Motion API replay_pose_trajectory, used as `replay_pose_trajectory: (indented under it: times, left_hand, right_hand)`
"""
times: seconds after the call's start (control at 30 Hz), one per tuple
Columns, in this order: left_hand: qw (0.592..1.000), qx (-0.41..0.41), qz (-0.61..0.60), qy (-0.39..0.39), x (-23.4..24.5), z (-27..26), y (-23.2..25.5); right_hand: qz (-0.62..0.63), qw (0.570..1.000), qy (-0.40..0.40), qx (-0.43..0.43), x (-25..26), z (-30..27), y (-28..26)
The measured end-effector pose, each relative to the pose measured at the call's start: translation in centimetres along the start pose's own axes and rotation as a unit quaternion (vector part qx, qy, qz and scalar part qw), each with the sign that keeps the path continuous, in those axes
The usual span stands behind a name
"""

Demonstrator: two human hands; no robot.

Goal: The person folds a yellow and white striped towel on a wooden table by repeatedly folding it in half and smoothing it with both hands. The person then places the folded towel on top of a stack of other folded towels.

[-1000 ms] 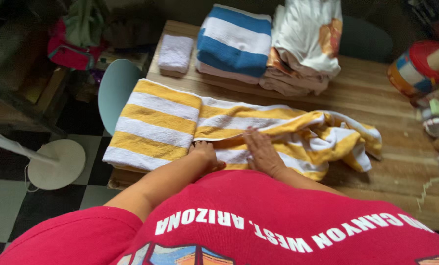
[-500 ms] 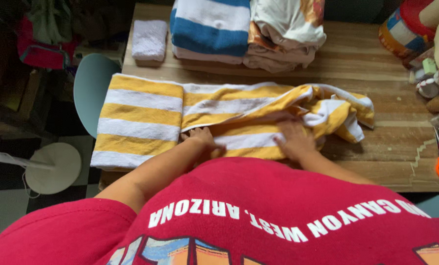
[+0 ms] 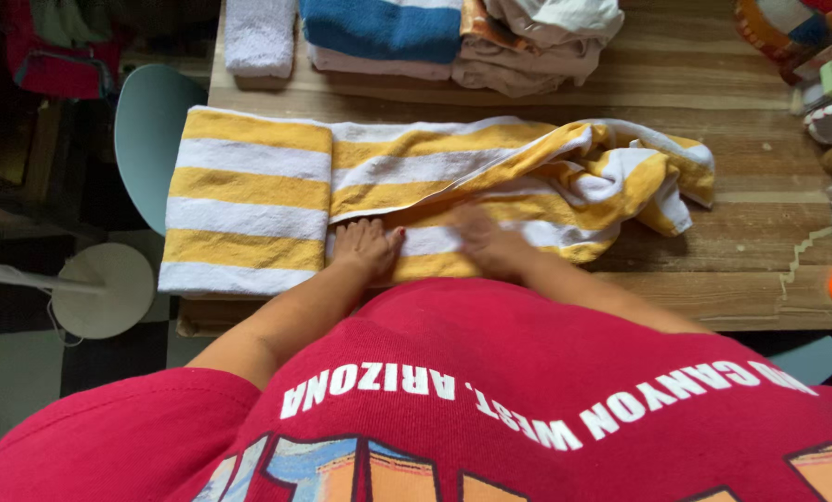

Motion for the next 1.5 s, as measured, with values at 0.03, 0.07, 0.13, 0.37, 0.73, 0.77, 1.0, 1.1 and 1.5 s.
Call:
replay_pose_trajectory:
  times: [0.03,0.07,0.13,0.37,0.73,0.77,1.0,1.1,1.5]
  left_hand:
    - [1.000,0.009,-0.001,0.007,-0.1,0.0,-0.4]
    - [1.000,0.005,0.002,0.017,-0.3,-0.1,-0.7]
    - [0.999,-0.005,0.010,0.038,-0.2,0.0,-0.8]
    - [0.996,-0.024,0.016,0.087,-0.8,0.7,-1.6]
    - [0.993,-0.062,0.007,0.103,-1.5,1.2,-3.4]
    - [0.993,-0.060,0.005,0.101,-1.6,1.5,-3.3]
    - [0.992,-0.015,0.043,0.116,-2.3,2.8,-1.8]
    - [0.999,-0.001,0.027,0.021,-3.5,3.4,-0.4]
    - [0.999,-0.031,0.035,-0.014,-1.8,1.5,2.4]
  right_hand:
    - [0.066,0.994,-0.024,-0.083,-0.4,-1.3,3.4]
    - [0.076,0.985,-0.040,-0.147,-0.8,-3.0,6.1]
    - [0.049,0.973,0.001,-0.228,0.6,-6.8,10.3]
    - [0.012,0.885,0.043,-0.464,4.0,-8.3,9.6]
    - [0.008,0.980,0.152,-0.127,1.3,-4.7,7.3]
    - [0.004,0.972,0.151,-0.182,1.1,-5.9,9.9]
    - [0.105,0.825,0.283,-0.477,3.2,-15.2,21.4]
    - [0.354,0.555,0.410,-0.632,2.6,-21.3,26.2]
    - [0.555,0.561,0.208,-0.578,0.3,-16.7,38.5]
Point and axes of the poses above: each hand's wrist, its own z-axis towards the middle knuckle, its own x-axis out of the back of the hand, y = z × x, the point moved 10 cm from there along z, towards the middle knuckle, and after that the axes turned 7 degrees about -z, right-handed, at the moved point
